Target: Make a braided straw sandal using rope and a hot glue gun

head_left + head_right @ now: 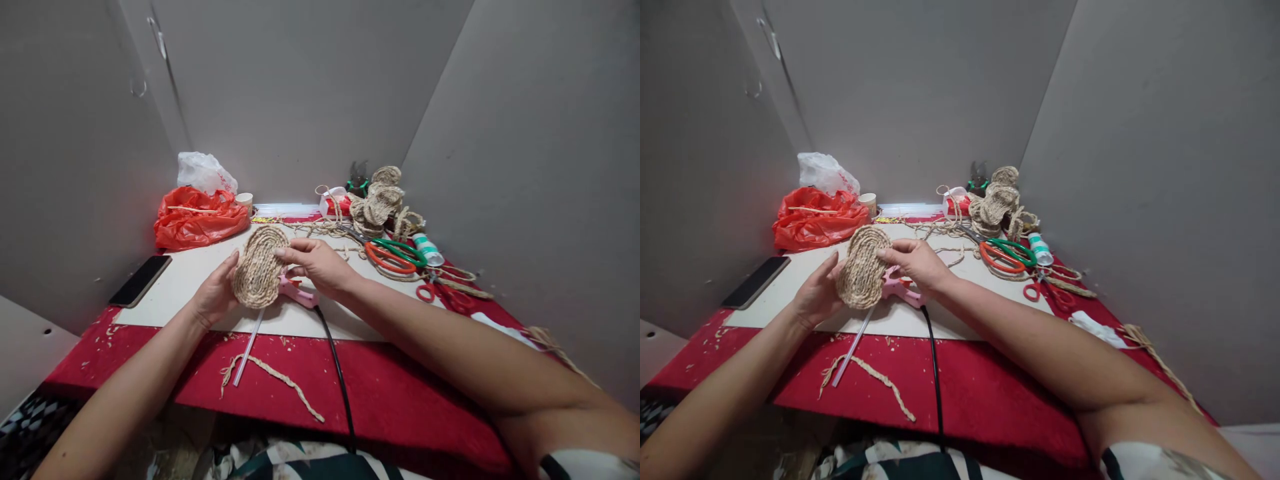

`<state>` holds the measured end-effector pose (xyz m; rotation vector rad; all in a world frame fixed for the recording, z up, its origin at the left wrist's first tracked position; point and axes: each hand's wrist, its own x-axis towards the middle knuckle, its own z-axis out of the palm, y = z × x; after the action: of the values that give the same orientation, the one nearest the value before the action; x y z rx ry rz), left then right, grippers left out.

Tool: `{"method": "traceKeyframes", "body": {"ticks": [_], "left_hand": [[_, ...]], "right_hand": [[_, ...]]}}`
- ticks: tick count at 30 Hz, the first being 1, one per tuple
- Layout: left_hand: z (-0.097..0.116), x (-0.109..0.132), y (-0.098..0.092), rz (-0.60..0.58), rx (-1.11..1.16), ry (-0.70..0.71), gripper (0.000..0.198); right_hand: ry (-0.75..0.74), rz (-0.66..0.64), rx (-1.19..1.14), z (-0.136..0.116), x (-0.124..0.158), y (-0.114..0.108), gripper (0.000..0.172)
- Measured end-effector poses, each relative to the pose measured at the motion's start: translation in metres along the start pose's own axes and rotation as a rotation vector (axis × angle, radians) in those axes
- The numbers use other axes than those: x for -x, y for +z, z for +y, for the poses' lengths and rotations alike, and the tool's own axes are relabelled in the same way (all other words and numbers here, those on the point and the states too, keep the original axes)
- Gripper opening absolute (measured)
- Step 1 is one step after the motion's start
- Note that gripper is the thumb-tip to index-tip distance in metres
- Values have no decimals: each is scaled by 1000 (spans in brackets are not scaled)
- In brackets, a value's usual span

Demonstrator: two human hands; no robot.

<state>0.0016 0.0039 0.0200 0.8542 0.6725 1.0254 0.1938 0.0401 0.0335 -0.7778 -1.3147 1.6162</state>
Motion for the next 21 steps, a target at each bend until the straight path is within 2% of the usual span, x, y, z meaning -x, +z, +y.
{"method": "traceKeyframes", "body": {"ticks": [4, 6, 8, 10, 13, 15, 17, 19, 21], "left_hand": [[6, -4, -8, 180, -119, 136, 47], [9, -5, -11, 270, -106, 202, 48], [11, -5, -12, 309, -76, 186, 49], [10, -5, -11, 252, -28, 103, 50], [6, -4, -9, 157, 30, 42, 35], [3, -5, -10, 156, 5, 95, 18], [2, -5, -11, 166, -49, 166, 18], [3, -5, -14, 188, -81, 221, 23], [6, -5, -16, 223, -93, 274, 28]], "right_hand": [[-222, 119, 44, 0, -7, -8, 22], [-437, 189, 181, 2, -6, -10, 17], [-728, 215, 411, 7, -3, -11, 9], [-1035, 141, 666, 14, -1, -11, 10], [-1375, -134, 964, 25, 0, -11, 17], [-1455, -293, 1113, 28, 0, -10, 18], [-1438, -362, 1204, 27, 1, -9, 20], [-1391, -338, 1158, 23, 3, -10, 25], [-1311, -205, 998, 18, 5, -10, 29]]}}
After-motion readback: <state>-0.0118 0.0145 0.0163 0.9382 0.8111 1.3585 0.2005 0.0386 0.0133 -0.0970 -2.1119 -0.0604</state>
